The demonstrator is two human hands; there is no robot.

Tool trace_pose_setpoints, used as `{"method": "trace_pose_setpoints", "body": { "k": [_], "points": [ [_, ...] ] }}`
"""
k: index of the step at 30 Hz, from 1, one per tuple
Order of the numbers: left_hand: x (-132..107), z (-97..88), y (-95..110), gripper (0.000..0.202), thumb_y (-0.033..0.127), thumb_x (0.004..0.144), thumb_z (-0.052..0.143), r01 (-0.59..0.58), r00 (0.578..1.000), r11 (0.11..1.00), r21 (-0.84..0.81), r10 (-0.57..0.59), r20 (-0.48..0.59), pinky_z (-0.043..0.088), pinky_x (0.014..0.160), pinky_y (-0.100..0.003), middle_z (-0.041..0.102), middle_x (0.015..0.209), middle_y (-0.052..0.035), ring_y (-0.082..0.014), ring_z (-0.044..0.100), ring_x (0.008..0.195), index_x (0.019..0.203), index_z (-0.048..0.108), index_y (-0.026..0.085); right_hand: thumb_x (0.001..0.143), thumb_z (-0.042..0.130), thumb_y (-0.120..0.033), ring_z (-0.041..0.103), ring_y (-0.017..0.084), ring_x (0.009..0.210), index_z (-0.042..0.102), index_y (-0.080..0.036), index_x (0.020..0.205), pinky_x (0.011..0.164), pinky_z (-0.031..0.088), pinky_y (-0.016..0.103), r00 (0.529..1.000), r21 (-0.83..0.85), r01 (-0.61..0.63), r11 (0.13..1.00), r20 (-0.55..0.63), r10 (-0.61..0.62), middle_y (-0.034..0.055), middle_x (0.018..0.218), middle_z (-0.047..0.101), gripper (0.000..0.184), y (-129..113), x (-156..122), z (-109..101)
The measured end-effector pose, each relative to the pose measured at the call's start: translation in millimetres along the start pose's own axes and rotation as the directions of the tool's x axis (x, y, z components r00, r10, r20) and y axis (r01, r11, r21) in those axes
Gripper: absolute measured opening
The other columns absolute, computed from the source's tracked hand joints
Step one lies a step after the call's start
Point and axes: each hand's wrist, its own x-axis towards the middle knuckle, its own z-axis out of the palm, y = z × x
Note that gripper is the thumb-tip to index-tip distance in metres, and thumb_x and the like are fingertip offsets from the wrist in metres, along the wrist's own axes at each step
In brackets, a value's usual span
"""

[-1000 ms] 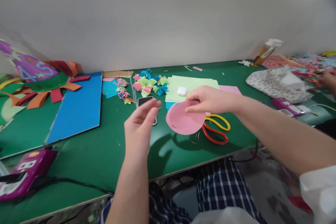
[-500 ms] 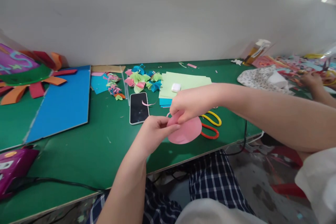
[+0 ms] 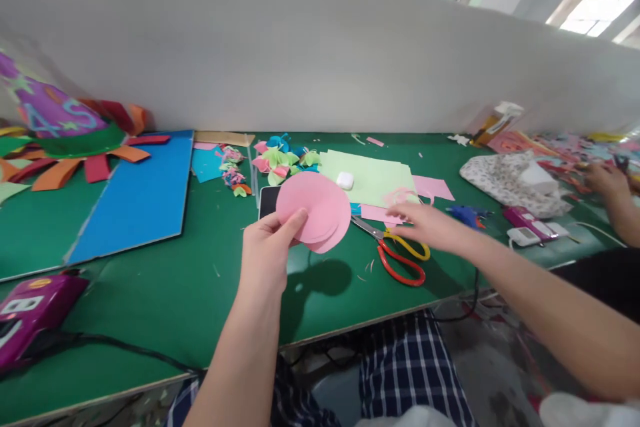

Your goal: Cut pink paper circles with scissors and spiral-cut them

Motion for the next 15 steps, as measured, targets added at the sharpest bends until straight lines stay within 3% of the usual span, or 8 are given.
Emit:
{"method": "trace_pose_setpoints", "body": {
  "k": [2,4,6,10,12,15],
  "points": [
    [-1.0,2.9,-0.7,0.033,0.038,0.049,0.094,-0.047,0.996,0.993,-0.106,0.038,-0.085,0.052,0.057,-0.027,0.072,0.067,-0.0041,-0.0149,0.061,0.061,0.067,0.078,0.015,0.085,0.066,-0.027,0.064,0.033,0.12,0.067,-0.016,0.123,0.102,0.049,0.045,0.997,-0.059,0.001,0.998,0.081,0.003,0.0175,0.128,0.067,0.039,18.0,-10.0,28.4],
    [-3.4,5.5,-1.1,0.032,0.036,0.051,0.094,-0.104,0.986,0.982,-0.156,0.081,-0.145,0.053,0.059,-0.027,0.074,0.071,-0.005,-0.0155,0.064,0.064,0.07,0.079,0.015,0.087,0.062,-0.024,0.059,0.033,0.129,0.059,-0.017,0.135,0.108,0.046,0.046,0.998,-0.077,0.0,0.997,0.06,0.005,0.0177,0.141,0.059,0.048,24.3,-17.6,47.9],
    [-5.9,6.8,-0.6,0.03,0.036,0.053,0.094,-0.143,0.977,0.972,-0.188,0.109,-0.183,0.053,0.058,-0.026,0.075,0.073,-0.0051,-0.0157,0.065,0.066,0.071,0.079,0.016,0.09,0.058,-0.024,0.057,0.033,0.131,0.053,-0.017,0.142,0.108,0.047,0.047,0.997,-0.081,-0.043,0.996,0.055,0.048,0.0187,0.146,0.054,0.053,24.0,-23.0,56.3],
    [-9.3,6.8,2.4,0.025,0.029,0.055,0.092,-0.205,0.954,0.954,-0.218,0.145,-0.263,0.047,0.051,-0.023,0.073,0.072,-0.0033,-0.0138,0.061,0.062,0.071,0.079,0.016,0.089,0.058,-0.022,0.057,0.035,0.13,0.051,-0.019,0.144,0.108,0.045,0.049,0.994,-0.084,-0.072,0.994,0.07,0.078,0.0186,0.142,0.057,0.055,21.3,-28.1,56.9],
    [-10.8,7.6,3.6,0.022,0.025,0.055,0.091,-0.251,0.937,0.942,-0.222,0.178,-0.301,0.046,0.051,-0.023,0.073,0.072,-0.0028,-0.0134,0.061,0.063,0.072,0.079,0.017,0.085,0.058,-0.015,0.06,0.035,0.124,0.05,-0.017,0.145,0.102,0.048,0.045,0.993,-0.107,-0.076,0.991,0.078,0.084,0.0193,0.136,0.059,0.061,18.7,-28.4,58.3],
    [-13.5,10.3,4.5,0.02,0.023,0.057,0.091,-0.298,0.918,0.927,-0.229,0.212,-0.336,0.048,0.054,-0.023,0.073,0.074,-0.0024,-0.0131,0.062,0.066,0.072,0.08,0.018,0.08,0.056,-0.009,0.069,0.029,0.091,0.045,-0.014,0.15,0.078,0.052,0.036,0.978,-0.129,-0.172,0.977,0.098,0.186,0.0195,0.122,0.062,0.072,13.1,-26.5,63.6]
  ]
}}
